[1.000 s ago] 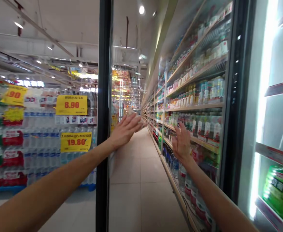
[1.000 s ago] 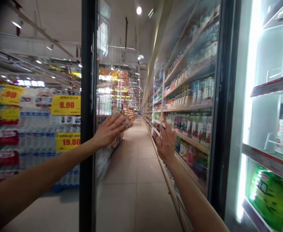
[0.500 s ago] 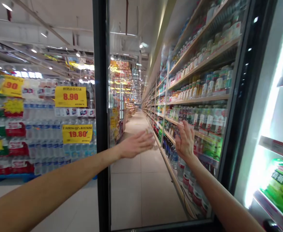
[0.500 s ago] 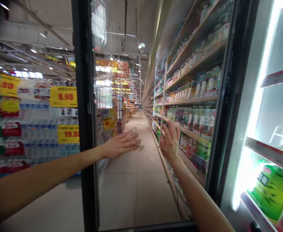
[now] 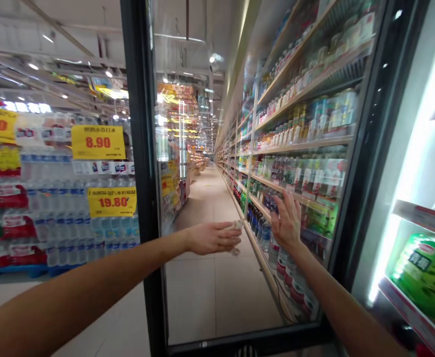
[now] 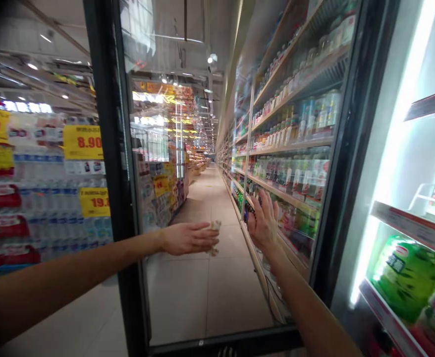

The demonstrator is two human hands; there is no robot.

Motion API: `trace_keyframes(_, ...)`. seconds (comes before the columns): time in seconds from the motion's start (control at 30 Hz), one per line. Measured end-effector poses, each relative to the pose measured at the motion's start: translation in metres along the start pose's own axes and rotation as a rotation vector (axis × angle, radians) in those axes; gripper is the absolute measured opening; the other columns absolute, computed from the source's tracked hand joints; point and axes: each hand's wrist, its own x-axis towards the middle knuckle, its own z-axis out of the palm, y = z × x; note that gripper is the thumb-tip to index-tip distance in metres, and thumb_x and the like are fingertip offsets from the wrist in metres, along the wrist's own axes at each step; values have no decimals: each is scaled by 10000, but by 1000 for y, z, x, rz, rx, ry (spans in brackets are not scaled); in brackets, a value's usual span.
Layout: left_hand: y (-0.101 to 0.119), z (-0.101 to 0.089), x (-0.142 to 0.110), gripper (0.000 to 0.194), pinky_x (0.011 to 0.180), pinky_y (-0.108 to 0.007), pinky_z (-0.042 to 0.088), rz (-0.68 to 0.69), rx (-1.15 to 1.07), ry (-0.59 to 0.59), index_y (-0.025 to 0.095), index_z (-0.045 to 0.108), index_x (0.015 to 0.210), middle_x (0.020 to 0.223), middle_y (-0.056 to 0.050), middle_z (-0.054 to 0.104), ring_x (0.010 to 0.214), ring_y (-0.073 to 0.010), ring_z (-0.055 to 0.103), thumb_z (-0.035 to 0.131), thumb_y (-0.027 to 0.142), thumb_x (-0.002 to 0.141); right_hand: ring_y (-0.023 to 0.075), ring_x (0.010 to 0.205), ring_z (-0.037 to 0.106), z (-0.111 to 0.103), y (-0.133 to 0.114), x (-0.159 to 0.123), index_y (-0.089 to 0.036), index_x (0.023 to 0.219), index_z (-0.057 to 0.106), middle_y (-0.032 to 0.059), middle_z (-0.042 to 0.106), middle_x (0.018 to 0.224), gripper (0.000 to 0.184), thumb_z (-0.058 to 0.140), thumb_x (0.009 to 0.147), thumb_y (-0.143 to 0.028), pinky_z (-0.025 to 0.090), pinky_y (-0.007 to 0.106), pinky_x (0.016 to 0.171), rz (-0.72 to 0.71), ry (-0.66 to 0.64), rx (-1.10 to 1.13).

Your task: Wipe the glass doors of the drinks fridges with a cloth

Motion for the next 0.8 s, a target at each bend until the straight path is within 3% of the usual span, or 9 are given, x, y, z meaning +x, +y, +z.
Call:
trace_keyframes(0.13, -14, -11, 5, 433, 1122, -436, 185, -380, 80, 37, 241, 384, 1311, 1438, -3, 319, 1369, -191, 142, 372, 188, 881, 250, 1326, 297, -4, 1, -3, -227, 1343, 341, 126, 327, 1431, 504, 419, 845, -240, 245, 484, 1058, 12, 28, -22)
trace_keyframes(0.17, -13, -11, 8, 436, 1119, -447, 186, -411, 85, 44, 232, 387, 1310, 1435, -9, 327, 1367, -204, 149, 378, 189, 877, 250, 1329, 293, -5, 2, -3, -227, 1346, 337, 127, 322, 1434, 508, 419, 844, -235, 243, 483, 1059, 14, 37, -26)
trace_keyframes(0.33, 1, 1, 26, 306, 1098, -359, 270, 11, 49, 38, 248, 570, 1123, 1327, 42, 483, 1307, -170, 324, 393, 227, 874, 248, 1329, 293, -10, 7, -9, -243, 1360, 313, 113, 306, 1445, 533, 422, 839, -225, 237, 487, 1062, 13, 10, -32)
trace_keyframes(0.4, -8, -1, 34, 333, 1094, -381, 272, -55, 80, 76, 247, 536, 1171, 1345, 33, 464, 1311, -179, 316, 381, 211, 879, 250, 1329, 293, -11, 11, -12, -249, 1365, 304, 109, 298, 1450, 541, 424, 839, -230, 237, 490, 1061, 17, 9, -36)
trace_keyframes(0.53, -18, -5, 49, 408, 1089, -483, 236, -448, 149, 162, 201, 434, 1277, 1400, -43, 388, 1342, -238, 241, 377, 172, 874, 261, 1336, 274, -13, 19, -19, -243, 1368, 299, 113, 285, 1454, 548, 426, 835, -233, 237, 503, 1057, 40, 22, -46)
trace_keyframes(0.6, -6, 4, 56, 357, 1094, -465, 242, -340, 108, 124, 203, 504, 1211, 1365, -32, 439, 1331, -229, 271, 392, 199, 872, 261, 1335, 277, -15, 22, -24, -243, 1363, 310, 112, 284, 1455, 544, 424, 831, -225, 238, 505, 1055, 51, 18, -48)
trace_keyframes(0.7, 11, 19, 65, 290, 1091, -376, 285, -13, 44, 49, 236, 589, 1089, 1297, 22, 516, 1291, -176, 352, 394, 227, 874, 253, 1325, 299, -17, 25, -32, -246, 1351, 328, 112, 302, 1445, 530, 423, 830, -222, 247, 500, 1052, 66, -9, -50)
trace_keyframes(0.73, 11, 21, 69, 299, 1090, -366, 289, 5, 46, 54, 237, 580, 1105, 1299, 23, 514, 1288, -171, 356, 388, 221, 876, 252, 1324, 302, -19, 27, -34, -246, 1348, 332, 114, 308, 1442, 523, 421, 833, -224, 249, 501, 1051, 74, -17, -52)
trace_keyframes(0.8, 2, 19, 79, 356, 1093, -396, 279, -128, 83, 114, 218, 509, 1204, 1333, -8, 479, 1305, -190, 328, 378, 195, 874, 255, 1325, 298, -22, 31, -38, -241, 1344, 339, 118, 317, 1436, 509, 414, 840, -230, 252, 511, 1046, 94, -14, -59)
